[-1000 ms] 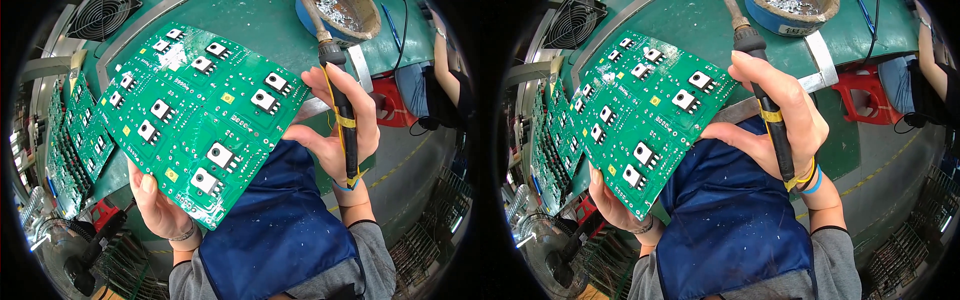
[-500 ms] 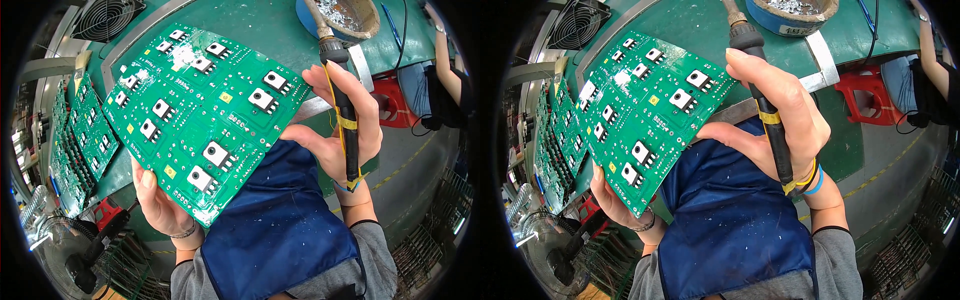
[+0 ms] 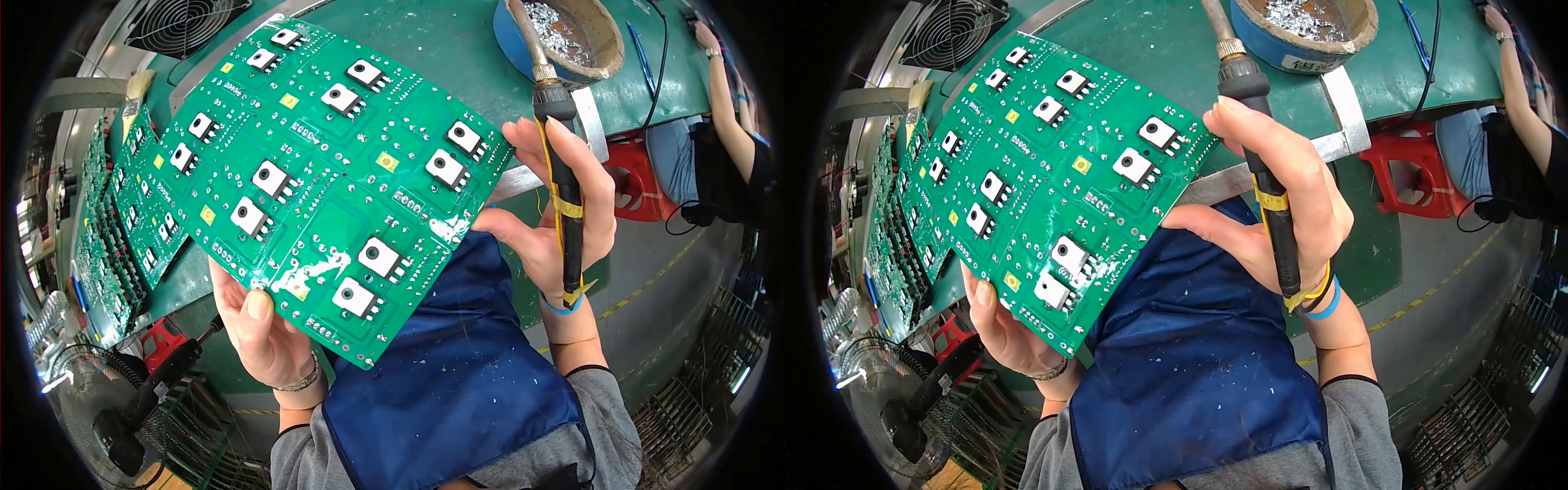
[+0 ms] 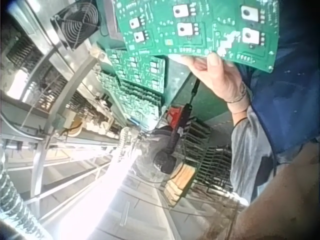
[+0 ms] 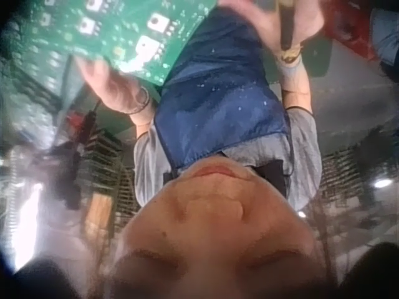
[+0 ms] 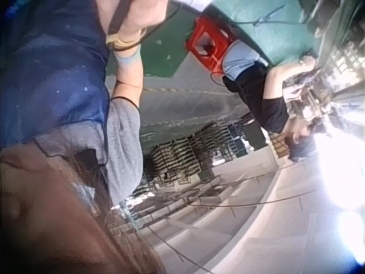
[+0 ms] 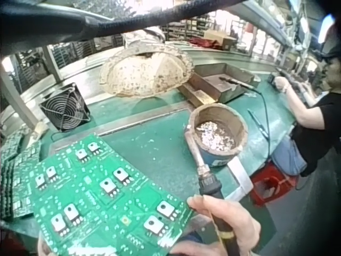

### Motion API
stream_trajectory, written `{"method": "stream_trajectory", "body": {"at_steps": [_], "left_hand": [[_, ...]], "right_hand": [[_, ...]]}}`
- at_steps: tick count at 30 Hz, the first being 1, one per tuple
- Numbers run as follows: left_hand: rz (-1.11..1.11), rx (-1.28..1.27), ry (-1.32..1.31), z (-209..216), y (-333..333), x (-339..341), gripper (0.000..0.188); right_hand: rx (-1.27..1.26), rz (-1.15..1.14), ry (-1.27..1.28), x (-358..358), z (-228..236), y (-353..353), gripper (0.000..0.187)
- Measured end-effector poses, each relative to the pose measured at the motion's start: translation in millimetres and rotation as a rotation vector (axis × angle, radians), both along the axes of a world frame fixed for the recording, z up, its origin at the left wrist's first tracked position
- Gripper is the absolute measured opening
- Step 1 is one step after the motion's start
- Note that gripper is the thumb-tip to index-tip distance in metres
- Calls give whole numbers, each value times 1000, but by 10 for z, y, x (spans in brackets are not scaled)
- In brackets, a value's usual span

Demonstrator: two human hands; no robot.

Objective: The person solders electronic components onto a printed circuit board using a soldering iron and solder wire.

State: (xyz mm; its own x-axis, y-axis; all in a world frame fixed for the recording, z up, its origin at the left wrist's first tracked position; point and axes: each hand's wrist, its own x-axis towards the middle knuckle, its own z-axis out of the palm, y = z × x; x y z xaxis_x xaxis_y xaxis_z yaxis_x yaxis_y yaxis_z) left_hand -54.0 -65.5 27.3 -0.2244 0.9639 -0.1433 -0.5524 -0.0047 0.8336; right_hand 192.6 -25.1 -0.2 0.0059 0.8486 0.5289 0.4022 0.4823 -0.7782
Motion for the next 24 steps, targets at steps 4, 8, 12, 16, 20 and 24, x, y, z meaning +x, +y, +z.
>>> {"method": "stream_trajectory", "body": {"at_steps": [4,8,12,16,20,24], "left_hand": [[13,18,20,-3,2,11,73],[-55,-7,-21,-5,63,-14,70],[8,-120,-16,-35,243,103,62],[-351,9,-72,-250,316,-202,57],[-285,-235,397,-123,211,-203,44],[-26,-309,1101,27,38,-237,25]], "right_hand": [[41,-34,32,-22,-20,7,76],[18,-52,15,-49,6,0,74],[38,-123,-41,-80,-86,38,71],[35,-153,-66,-101,-122,71,68],[90,-138,-107,-101,-261,53,67],[135,-140,-319,-102,-291,-6,66]]}}
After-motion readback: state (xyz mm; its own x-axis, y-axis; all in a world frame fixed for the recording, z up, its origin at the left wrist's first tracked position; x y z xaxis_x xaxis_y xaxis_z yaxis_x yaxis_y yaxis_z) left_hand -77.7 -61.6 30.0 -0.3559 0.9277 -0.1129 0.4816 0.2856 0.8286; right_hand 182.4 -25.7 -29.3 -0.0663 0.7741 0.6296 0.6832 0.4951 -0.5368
